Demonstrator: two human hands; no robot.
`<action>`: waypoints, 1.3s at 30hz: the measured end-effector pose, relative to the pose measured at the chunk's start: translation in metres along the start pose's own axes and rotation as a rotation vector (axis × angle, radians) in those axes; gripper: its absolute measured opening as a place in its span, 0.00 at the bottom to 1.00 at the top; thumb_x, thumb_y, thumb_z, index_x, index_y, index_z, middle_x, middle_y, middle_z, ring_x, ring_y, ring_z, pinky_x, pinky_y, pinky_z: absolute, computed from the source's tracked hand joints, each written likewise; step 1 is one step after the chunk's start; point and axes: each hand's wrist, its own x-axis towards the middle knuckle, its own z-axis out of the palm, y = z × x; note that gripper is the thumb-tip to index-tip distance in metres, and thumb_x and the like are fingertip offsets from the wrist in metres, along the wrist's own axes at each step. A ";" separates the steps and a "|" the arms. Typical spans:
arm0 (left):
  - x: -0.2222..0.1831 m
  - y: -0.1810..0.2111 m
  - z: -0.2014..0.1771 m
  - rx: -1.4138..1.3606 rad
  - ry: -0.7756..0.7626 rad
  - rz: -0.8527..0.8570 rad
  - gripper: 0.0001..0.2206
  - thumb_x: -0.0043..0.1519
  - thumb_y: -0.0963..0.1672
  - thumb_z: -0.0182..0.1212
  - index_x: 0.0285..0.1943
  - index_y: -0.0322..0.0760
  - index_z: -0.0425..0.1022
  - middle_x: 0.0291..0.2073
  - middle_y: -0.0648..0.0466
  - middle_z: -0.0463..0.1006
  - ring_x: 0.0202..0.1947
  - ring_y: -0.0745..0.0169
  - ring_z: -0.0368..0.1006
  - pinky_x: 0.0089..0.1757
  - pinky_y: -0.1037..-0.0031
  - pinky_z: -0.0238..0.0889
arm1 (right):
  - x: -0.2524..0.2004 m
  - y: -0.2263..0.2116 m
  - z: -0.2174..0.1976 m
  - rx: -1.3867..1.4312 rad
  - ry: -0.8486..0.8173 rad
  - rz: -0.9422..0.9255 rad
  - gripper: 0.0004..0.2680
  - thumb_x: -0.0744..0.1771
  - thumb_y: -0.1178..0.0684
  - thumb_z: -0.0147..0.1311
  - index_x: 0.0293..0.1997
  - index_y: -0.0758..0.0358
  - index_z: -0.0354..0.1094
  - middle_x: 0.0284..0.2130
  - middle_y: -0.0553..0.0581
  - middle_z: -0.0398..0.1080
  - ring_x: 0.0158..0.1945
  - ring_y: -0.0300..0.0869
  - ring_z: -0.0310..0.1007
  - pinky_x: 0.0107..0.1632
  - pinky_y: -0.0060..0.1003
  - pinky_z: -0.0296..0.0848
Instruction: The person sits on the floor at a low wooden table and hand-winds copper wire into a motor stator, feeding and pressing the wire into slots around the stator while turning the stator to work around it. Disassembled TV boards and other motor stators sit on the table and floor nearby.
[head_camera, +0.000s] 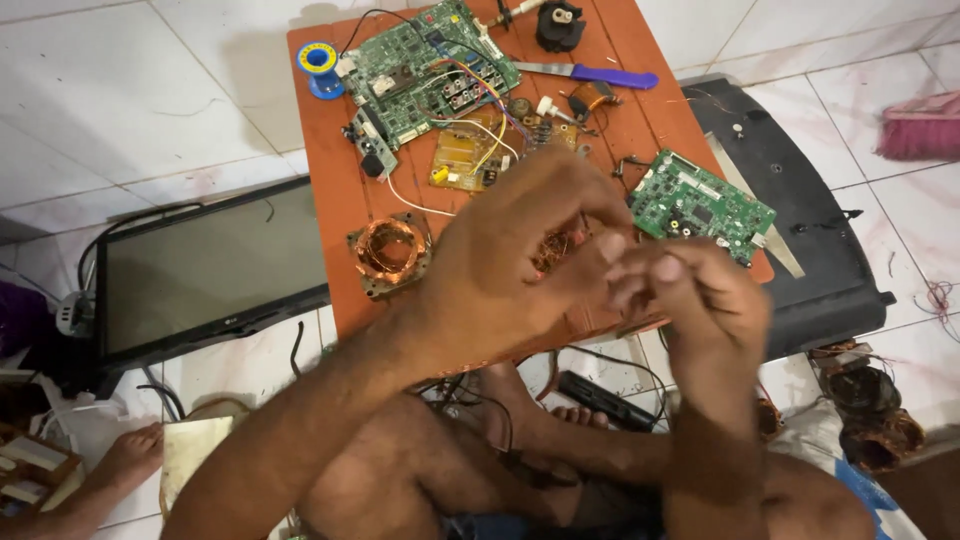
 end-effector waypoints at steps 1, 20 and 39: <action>-0.004 -0.007 0.000 -0.001 0.001 0.001 0.05 0.71 0.44 0.49 0.46 0.37 0.66 0.39 0.55 0.67 0.38 0.65 0.65 0.40 0.73 0.61 | -0.002 0.001 -0.009 -0.002 0.000 -0.001 0.07 0.72 0.57 0.45 0.43 0.66 0.69 0.36 0.60 0.76 0.31 0.40 0.73 0.36 0.32 0.75; -0.033 -0.069 0.006 0.319 -0.329 -0.315 0.20 0.59 0.43 0.62 0.62 0.44 0.70 0.52 0.54 0.72 0.42 0.60 0.71 0.41 0.68 0.70 | 0.005 0.007 -0.061 0.311 0.386 -0.029 0.05 0.75 0.54 0.43 0.43 0.59 0.63 0.34 0.56 0.73 0.38 0.42 0.80 0.39 0.28 0.81; -0.034 -0.075 0.016 0.335 -0.221 -0.252 0.20 0.62 0.50 0.61 0.61 0.40 0.72 0.50 0.51 0.76 0.42 0.53 0.77 0.44 0.64 0.70 | -0.020 0.042 -0.088 0.615 0.553 0.148 0.07 0.71 0.52 0.53 0.35 0.58 0.69 0.36 0.51 0.74 0.48 0.44 0.76 0.48 0.30 0.75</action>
